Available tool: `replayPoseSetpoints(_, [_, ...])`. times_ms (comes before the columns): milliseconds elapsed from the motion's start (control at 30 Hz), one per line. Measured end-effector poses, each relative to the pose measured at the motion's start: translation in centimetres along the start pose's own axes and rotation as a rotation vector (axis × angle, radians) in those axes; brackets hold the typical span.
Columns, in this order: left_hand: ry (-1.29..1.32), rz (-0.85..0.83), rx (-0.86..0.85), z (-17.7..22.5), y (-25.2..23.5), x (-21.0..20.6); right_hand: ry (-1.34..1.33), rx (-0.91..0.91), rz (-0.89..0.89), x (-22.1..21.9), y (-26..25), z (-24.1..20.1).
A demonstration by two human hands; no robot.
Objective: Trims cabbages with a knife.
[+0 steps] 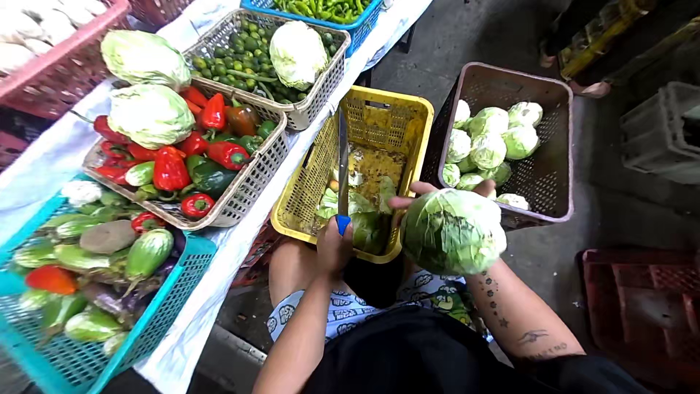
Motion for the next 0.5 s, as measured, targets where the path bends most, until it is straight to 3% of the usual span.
replayPoseSetpoints(100, [-0.003, 0.023, -0.054, -0.3, 0.4, 0.0, -0.27, 0.034, 0.189, 5.7, 2.5, 6.0])
replayPoseSetpoints(200, [0.024, -0.036, -0.039, 0.1, 0.2, 0.3, -0.56, -0.065, 0.335, 7.5, 3.4, 7.8])
replayPoseSetpoints(300, [0.175, -0.084, -0.02, 0.5, 0.9, 0.1, -0.451, -0.035, 0.239, 6.3, 3.2, 6.1])
replayPoseSetpoints(367, [0.368, -0.064, -0.034, 1.9, 2.3, 0.5, -0.363, -0.011, 0.268, 4.9, 2.5, 4.5])
replayPoseSetpoints(500, [0.552, -0.068, -0.189, 5.6, 5.6, 2.3, -0.299, 0.007, 0.292, 3.7, 2.0, 2.6])
Point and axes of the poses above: each hand's wrist, its own y-axis away from the middle knuckle, its own x-axis out of the back of the hand, z = x × y, the point moved 4 cm from there along -y, towards the middle knuckle, and after that the axes turned 5 degrees about -z, right-handed, at the moved point
